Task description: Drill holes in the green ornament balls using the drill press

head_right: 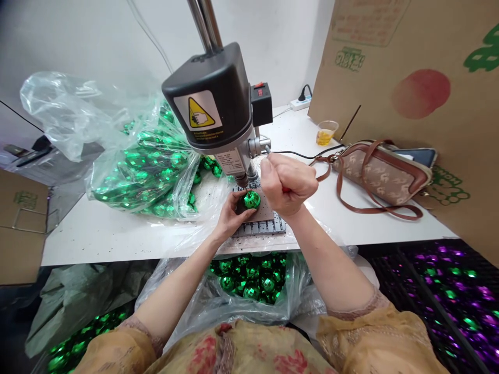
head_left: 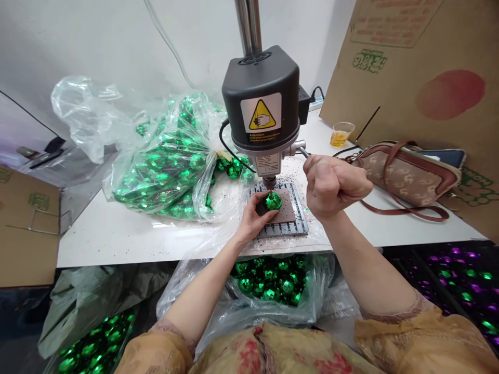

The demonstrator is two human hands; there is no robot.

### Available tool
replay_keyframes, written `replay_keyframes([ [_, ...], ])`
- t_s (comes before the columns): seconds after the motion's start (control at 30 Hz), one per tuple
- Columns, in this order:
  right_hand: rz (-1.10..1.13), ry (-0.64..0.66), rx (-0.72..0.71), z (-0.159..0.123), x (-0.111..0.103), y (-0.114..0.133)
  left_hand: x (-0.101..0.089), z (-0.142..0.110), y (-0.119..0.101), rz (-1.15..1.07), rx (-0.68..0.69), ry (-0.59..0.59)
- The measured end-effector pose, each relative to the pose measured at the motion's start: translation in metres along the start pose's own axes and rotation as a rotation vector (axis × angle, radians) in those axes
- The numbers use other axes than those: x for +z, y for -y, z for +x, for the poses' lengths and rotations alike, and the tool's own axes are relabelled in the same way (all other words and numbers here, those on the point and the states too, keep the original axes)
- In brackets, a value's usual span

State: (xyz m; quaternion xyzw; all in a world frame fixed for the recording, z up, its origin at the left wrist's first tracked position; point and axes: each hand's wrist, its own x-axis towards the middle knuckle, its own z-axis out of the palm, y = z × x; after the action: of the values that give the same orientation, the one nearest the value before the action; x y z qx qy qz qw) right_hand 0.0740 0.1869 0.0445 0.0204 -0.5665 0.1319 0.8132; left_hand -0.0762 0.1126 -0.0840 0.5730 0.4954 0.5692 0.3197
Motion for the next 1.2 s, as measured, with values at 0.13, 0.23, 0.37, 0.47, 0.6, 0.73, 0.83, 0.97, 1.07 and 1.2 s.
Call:
replay_keyframes([
  [0.13, -0.031, -0.035, 0.054, 0.008, 0.005, 0.007, 0.001, 0.0, 0.0, -0.003, -0.008, -0.008],
  [0.23, -0.086, -0.077, 0.224, 0.033, 0.017, 0.013, 0.0, -0.001, 0.001, -0.004, -0.013, -0.001],
  [0.37, -0.033, -0.04, 0.392, 0.068, 0.03, 0.009, 0.0, -0.001, 0.001, -0.011, -0.006, 0.003],
  [0.47, 0.008, -0.049, 0.467, 0.079, 0.033, 0.004, 0.002, -0.002, -0.001, 0.013, -0.001, -0.031],
  [0.6, 0.007, -0.036, 0.503, 0.082, 0.032, 0.0, -0.001, -0.015, -0.014, 0.155, 0.073, -0.115],
  [0.73, -0.004, -0.028, 0.512, 0.082, 0.031, 0.001, -0.014, -0.064, -0.03, 0.399, 0.302, -0.025],
  [0.83, -0.007, -0.023, 0.513, 0.081, 0.031, 0.003, -0.03, -0.121, -0.03, 0.693, 0.532, 0.176],
  [0.97, 0.007, -0.042, 0.496, 0.08, 0.031, 0.001, -0.051, -0.188, -0.022, 1.008, 0.65, 0.443],
  [1.07, 0.016, -0.054, 0.487, 0.081, 0.032, -0.001, -0.065, -0.202, -0.024, 0.963, 0.595, 0.518],
  [1.2, 0.025, -0.094, 0.486, 0.081, 0.034, -0.002, -0.081, -0.146, -0.035, 0.751, 0.597, 0.188],
])
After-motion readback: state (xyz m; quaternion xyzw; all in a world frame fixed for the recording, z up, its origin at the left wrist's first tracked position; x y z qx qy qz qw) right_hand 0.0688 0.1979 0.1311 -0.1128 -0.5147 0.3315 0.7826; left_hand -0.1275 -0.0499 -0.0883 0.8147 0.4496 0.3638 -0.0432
